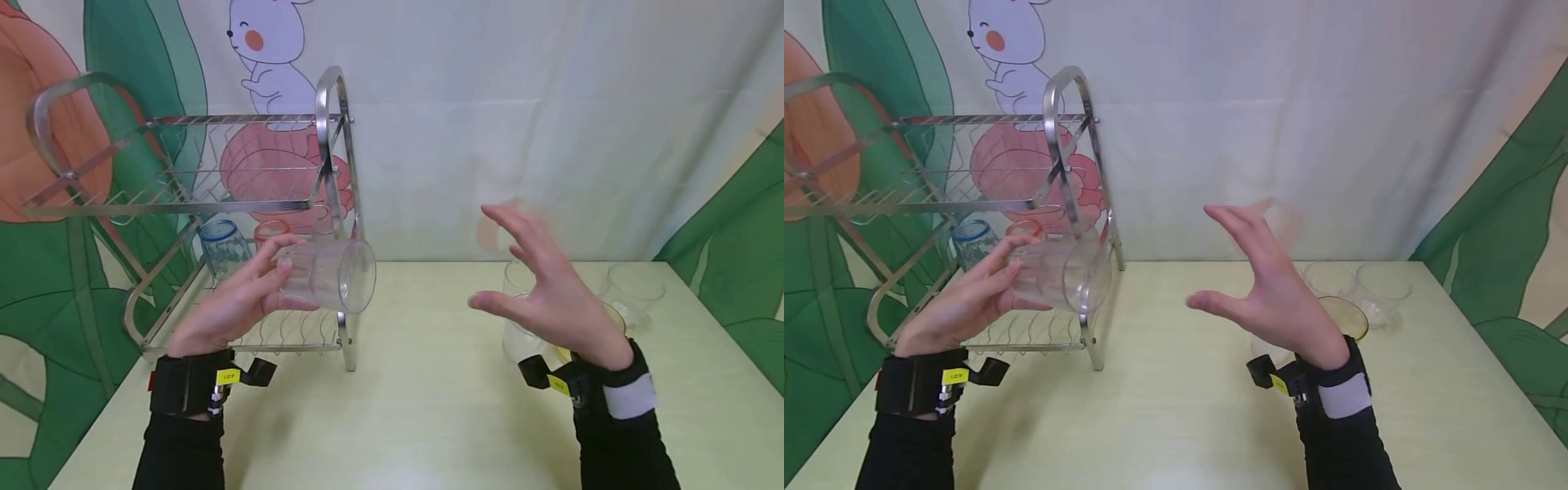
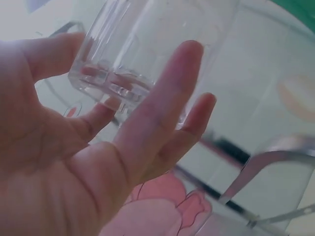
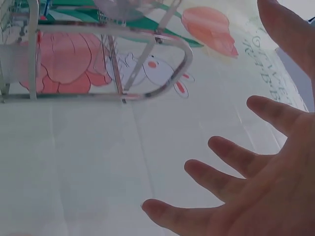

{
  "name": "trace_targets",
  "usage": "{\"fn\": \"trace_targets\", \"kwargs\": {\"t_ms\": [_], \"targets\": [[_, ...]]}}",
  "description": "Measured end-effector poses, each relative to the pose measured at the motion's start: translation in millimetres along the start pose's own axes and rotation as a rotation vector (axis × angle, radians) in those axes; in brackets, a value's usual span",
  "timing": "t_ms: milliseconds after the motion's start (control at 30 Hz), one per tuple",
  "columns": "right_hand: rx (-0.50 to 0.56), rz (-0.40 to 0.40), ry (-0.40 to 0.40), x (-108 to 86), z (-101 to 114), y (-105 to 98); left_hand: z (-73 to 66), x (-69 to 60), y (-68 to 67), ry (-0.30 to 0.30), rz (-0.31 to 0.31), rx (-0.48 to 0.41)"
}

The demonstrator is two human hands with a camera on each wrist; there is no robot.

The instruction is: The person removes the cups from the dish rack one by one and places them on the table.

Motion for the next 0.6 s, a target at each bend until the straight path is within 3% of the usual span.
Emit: {"fn": "trace_targets", "kwargs": {"t_ms": [367,600], "targets": [[-0.001,0.063,-0.116,7.6,21,33,-0.9,13.3,36.4,-0.002,0.049,-0.105],[-0.003,0.088,-0.131,7.4,26,47,1.2,16.5,51.0,-0.036,0.019,-0.100]]}}
Point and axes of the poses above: each hand's wrist, its own x-axis towards the middle knuckle, its own y-axis out of the palm, z = x × y, the point moved 3 cm from there along x, towards the middle knuckle, and after that the axes turned 4 degrees about -x, right-handed, at the moved point
